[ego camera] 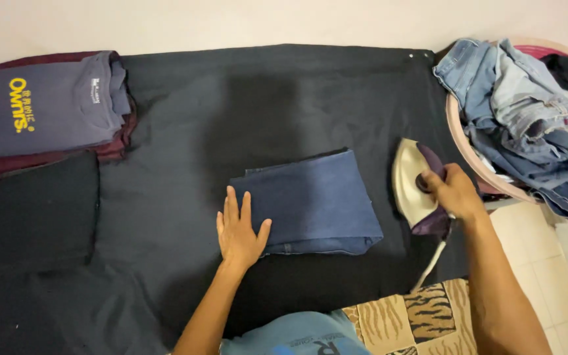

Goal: Iron and fold a pair of denim jeans on a flat surface.

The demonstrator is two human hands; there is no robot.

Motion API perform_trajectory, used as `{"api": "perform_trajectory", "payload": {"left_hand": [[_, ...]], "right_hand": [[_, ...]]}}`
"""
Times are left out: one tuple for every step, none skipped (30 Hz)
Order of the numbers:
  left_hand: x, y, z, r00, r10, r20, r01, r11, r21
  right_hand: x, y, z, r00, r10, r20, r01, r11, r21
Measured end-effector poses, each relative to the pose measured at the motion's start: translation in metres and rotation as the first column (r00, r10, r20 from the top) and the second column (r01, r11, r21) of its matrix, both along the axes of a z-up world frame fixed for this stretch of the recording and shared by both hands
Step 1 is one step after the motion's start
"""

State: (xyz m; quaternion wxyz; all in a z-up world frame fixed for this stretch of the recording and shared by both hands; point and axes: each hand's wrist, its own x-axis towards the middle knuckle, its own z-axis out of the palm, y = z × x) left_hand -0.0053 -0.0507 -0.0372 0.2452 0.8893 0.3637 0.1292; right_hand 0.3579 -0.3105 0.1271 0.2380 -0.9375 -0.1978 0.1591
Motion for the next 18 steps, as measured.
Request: {"api": "perform_trajectory", "payload": {"left_hand": [[0.003,0.000,0.004,1.000,0.004,-0.004,-0.004,1.000,-0.001],[0.007,0.001,0.008,0.999,0.016,-0.029,-0.015,1.000,0.009],[0.010,0.001,0.011,0.998,0.027,-0.054,-0.026,0.999,0.020],[0.018,-0.001,0.026,0.998,0.031,-0.058,-0.030,0.999,0.019],[0.027,-0.001,0.040,0.999,-0.049,-0.014,0.049,0.997,0.057],[0.037,-0.002,0.055,0.991,-0.130,0.028,0.127,0.987,0.098],[0.047,-0.002,0.049,0.992,-0.123,0.030,0.120,0.988,0.102],[0.057,-0.002,0.043,0.981,-0.193,0.007,0.191,0.977,0.099],[0.065,-0.005,0.037,0.964,-0.264,-0.019,0.265,0.961,0.084],[0.064,-0.004,0.034,0.965,-0.261,-0.022,0.262,0.962,0.080],[0.066,-0.003,0.031,0.956,-0.278,-0.095,0.283,0.958,0.037],[0.069,-0.002,0.029,0.940,-0.297,-0.167,0.300,0.954,-0.007],[0.066,-0.004,0.031,0.937,-0.305,-0.170,0.307,0.952,-0.013],[0.063,-0.006,0.033,0.931,-0.312,-0.190,0.312,0.950,-0.031],[0.065,-0.001,0.037,0.928,-0.313,-0.203,0.311,0.949,-0.039],[0.067,0.001,0.037,0.928,-0.314,-0.200,0.314,0.949,-0.034],[0.067,0.000,0.036,0.928,-0.313,-0.203,0.311,0.949,-0.044],[0.067,-0.001,0.035,0.927,-0.312,-0.206,0.308,0.950,-0.054]], "right_hand": [[-0.017,0.007,0.002,1.000,0.004,-0.004,-0.004,1.000,-0.001],[-0.034,0.015,0.004,1.000,-0.004,-0.021,0.006,0.998,0.055],[-0.052,0.022,0.006,0.999,-0.012,-0.040,0.016,0.994,0.110],[-0.065,0.033,0.006,0.999,-0.008,-0.044,0.013,0.994,0.110],[-0.076,0.044,0.007,0.995,0.016,-0.097,-0.007,0.996,0.093],[-0.088,0.055,0.008,0.988,0.039,-0.150,-0.028,0.997,0.077],[-0.094,0.068,0.003,0.988,0.047,-0.147,-0.035,0.996,0.081],[-0.100,0.081,-0.002,0.984,0.045,-0.172,-0.047,0.999,-0.005],[-0.109,0.089,-0.007,0.979,0.037,-0.203,-0.057,0.994,-0.098],[-0.103,0.098,-0.013,0.978,0.039,-0.207,-0.061,0.993,-0.101],[-0.096,0.104,-0.019,0.985,0.056,-0.166,-0.082,0.985,-0.151],[-0.087,0.110,-0.024,0.989,0.075,-0.126,-0.100,0.974,-0.202],[-0.095,0.106,-0.014,0.989,0.067,-0.131,-0.093,0.974,-0.205],[-0.103,0.104,-0.003,0.982,0.112,-0.152,-0.145,0.963,-0.226],[-0.106,0.107,0.010,0.973,0.162,-0.164,-0.198,0.950,-0.240],[-0.109,0.097,0.011,0.974,0.160,-0.159,-0.195,0.952,-0.238],[-0.111,0.086,0.011,0.971,0.156,-0.179,-0.202,0.940,-0.277],[-0.114,0.075,0.011,0.968,0.151,-0.199,-0.209,0.926,-0.315]]}}
